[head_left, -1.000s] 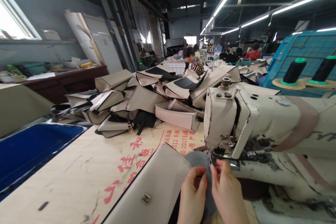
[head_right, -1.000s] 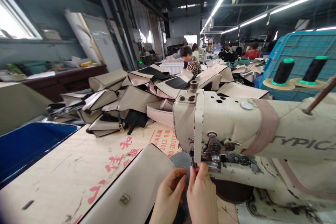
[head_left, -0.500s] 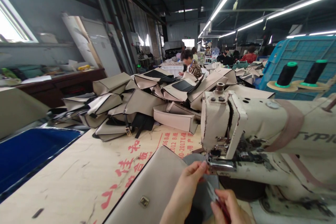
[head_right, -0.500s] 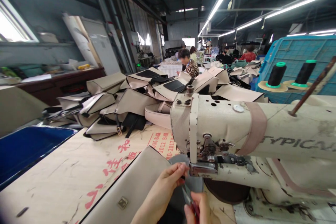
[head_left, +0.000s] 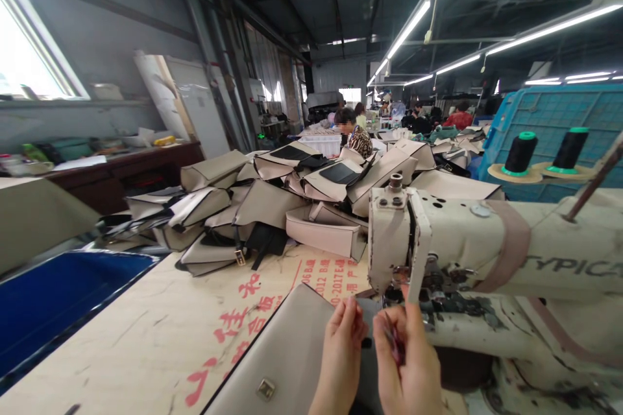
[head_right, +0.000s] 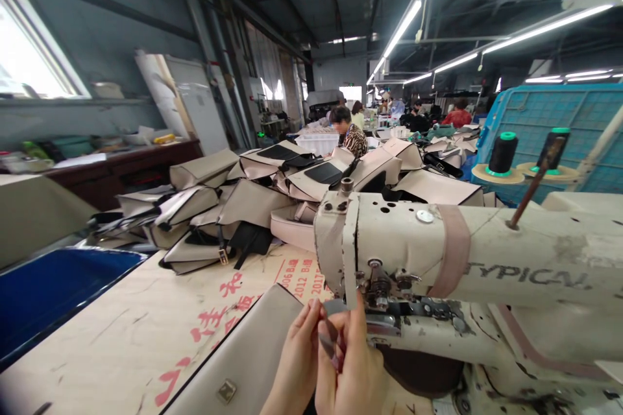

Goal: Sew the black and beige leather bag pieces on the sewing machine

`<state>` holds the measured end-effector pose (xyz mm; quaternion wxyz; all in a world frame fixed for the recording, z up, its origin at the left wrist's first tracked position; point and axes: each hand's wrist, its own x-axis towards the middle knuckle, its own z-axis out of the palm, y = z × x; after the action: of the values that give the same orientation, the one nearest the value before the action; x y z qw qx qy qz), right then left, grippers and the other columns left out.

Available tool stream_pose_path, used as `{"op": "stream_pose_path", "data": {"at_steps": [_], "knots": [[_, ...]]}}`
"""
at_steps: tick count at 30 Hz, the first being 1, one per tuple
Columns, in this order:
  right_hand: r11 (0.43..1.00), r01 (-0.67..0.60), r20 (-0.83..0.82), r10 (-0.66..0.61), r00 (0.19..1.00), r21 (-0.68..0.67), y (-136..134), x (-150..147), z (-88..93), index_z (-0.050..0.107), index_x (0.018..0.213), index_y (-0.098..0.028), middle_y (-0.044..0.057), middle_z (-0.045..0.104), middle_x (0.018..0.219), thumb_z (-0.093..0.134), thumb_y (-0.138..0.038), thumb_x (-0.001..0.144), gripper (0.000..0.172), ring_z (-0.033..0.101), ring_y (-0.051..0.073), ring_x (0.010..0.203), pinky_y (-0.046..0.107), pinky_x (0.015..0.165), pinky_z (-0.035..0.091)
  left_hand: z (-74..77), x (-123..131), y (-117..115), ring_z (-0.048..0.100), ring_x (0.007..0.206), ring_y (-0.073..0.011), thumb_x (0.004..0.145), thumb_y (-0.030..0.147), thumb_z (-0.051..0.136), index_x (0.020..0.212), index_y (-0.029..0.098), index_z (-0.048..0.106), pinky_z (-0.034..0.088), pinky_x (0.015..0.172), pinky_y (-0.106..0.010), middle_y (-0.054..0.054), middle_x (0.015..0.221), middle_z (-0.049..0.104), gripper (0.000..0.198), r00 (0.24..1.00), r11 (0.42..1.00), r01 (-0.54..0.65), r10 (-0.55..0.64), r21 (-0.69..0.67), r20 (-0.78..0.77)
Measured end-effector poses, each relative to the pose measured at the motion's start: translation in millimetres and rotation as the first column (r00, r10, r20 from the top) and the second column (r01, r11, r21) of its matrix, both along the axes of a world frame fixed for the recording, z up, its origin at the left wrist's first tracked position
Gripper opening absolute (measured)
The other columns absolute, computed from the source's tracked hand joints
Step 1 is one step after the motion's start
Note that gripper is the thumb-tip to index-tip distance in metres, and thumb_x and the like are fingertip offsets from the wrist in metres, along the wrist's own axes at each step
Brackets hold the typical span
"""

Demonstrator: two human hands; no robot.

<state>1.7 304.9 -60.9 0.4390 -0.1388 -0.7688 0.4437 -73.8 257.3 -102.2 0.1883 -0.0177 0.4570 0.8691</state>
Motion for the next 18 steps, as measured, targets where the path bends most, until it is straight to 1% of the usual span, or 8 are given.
{"op": "stream_pose_path", "data": {"at_steps": [3, 5, 8, 10, 12, 14, 15, 18], "knots": [[0.998, 0.041, -0.142, -0.047, 0.989, -0.048, 1.7, -11.1, -0.2, 0.041, 0.114, -0.013, 0.002, 0.057, 0.066, 0.043, -0.034, 0.089, 0.033, 0.055, 0.013, 0.054, 0.018, 0.050, 0.044, -1.3, -1.7, -1.3, 0.043, 0.048, -0.0069, 0.067, 0.045, 0.065, 0.067, 0.015, 0.052, 0.035, 0.045, -0.017, 0.004, 0.057, 0.050, 0.032, 0.992, 0.991, 0.055, -0.068, -0.122, -0.110], [0.992, -0.021, -0.149, 0.040, 0.988, 0.127, 15.0, -12.7, -2.1, 0.045, 0.105, -0.017, 0.002, 0.060, 0.073, 0.039, -0.026, 0.091, 0.018, 0.058, 0.012, 0.061, 0.018, 0.055, 0.044, -2.6, -4.9, 1.2, 0.044, 0.050, -0.0077, 0.069, 0.049, 0.060, 0.070, 0.015, 0.052, 0.035, 0.046, -0.018, 0.003, 0.059, 0.050, 0.035, 0.980, 0.975, 0.070, -0.107, -0.211, -0.170], [0.820, -0.197, 0.033, 0.213, 0.977, 0.537, 45.6, -8.3, -2.5, 0.048, 0.100, -0.018, 0.002, 0.060, 0.074, 0.031, -0.017, 0.090, 0.020, 0.058, 0.014, 0.062, 0.023, 0.057, 0.043, -5.2, -15.0, 11.2, 0.039, 0.045, -0.0068, 0.075, 0.057, 0.046, 0.071, 0.015, 0.048, 0.031, 0.044, -0.018, 0.005, 0.055, 0.044, 0.041, 0.944, 0.899, -0.013, -0.133, -0.437, -0.302], [0.707, -0.269, 0.152, 0.226, 0.962, 0.654, 61.9, -1.0, 0.7, 0.050, 0.103, -0.018, 0.003, 0.060, 0.073, 0.028, -0.018, 0.091, 0.025, 0.057, 0.017, 0.062, 0.026, 0.056, 0.042, -6.0, -24.6, 17.6, 0.035, 0.043, -0.0070, 0.078, 0.057, 0.038, 0.068, 0.016, 0.047, 0.028, 0.042, -0.018, 0.006, 0.051, 0.040, 0.043, 0.903, 0.822, -0.102, -0.160, -0.560, -0.399], [0.673, -0.315, 0.190, 0.255, 0.948, 0.669, 68.6, 10.7, 3.4, 0.046, 0.114, -0.018, 0.004, 0.061, 0.076, 0.030, -0.024, 0.092, 0.028, 0.058, 0.017, 0.063, 0.026, 0.056, 0.043, -4.6, -35.3, 18.1, 0.037, 0.046, -0.0083, 0.078, 0.052, 0.039, 0.063, 0.017, 0.046, 0.029, 0.045, -0.019, 0.005, 0.051, 0.039, 0.039, 0.858, 0.768, -0.173, -0.190, -0.617, -0.477], [0.716, -0.311, 0.143, 0.287, 0.947, 0.626, 68.5, 26.5, -0.1, 0.038, 0.125, -0.017, 0.003, 0.062, 0.077, 0.038, -0.032, 0.091, 0.037, 0.059, 0.015, 0.062, 0.023, 0.057, 0.045, -1.0, -46.2, 10.0, 0.039, 0.050, -0.0098, 0.076, 0.043, 0.046, 0.058, 0.017, 0.047, 0.032, 0.051, -0.020, 0.005, 0.051, 0.039, 0.031, 0.814, 0.717, -0.243, -0.216, -0.653, -0.539], [0.775, -0.277, 0.121, 0.255, 0.959, 0.568, 68.5, 35.3, -5.5, 0.035, 0.128, -0.016, 0.002, 0.062, 0.073, 0.041, -0.036, 0.090, 0.043, 0.058, 0.013, 0.058, 0.021, 0.054, 0.046, 1.2, -51.2, 2.9, 0.039, 0.052, -0.0105, 0.075, 0.038, 0.049, 0.056, 0.018, 0.046, 0.033, 0.054, -0.021, 0.005, 0.051, 0.038, 0.028, 0.790, 0.686, -0.281, -0.232, -0.672, -0.567], [0.952, 0.030, 0.255, -0.112, 0.960, 0.306, 84.1, 59.2, -32.7, 0.039, 0.123, -0.018, 0.000, 0.060, 0.063, 0.035, -0.048, 0.090, 0.045, 0.056, 0.014, 0.046, 0.021, 0.043, 0.043, 6.9, -61.0, -23.8, 0.046, 0.061, -0.0141, 0.075, 0.033, 0.051, 0.060, 0.019, 0.053, 0.037, 0.066, -0.027, 0.002, 0.059, 0.048, 0.020, 0.705, 0.597, -0.359, -0.330, -0.717, -0.627]]}}
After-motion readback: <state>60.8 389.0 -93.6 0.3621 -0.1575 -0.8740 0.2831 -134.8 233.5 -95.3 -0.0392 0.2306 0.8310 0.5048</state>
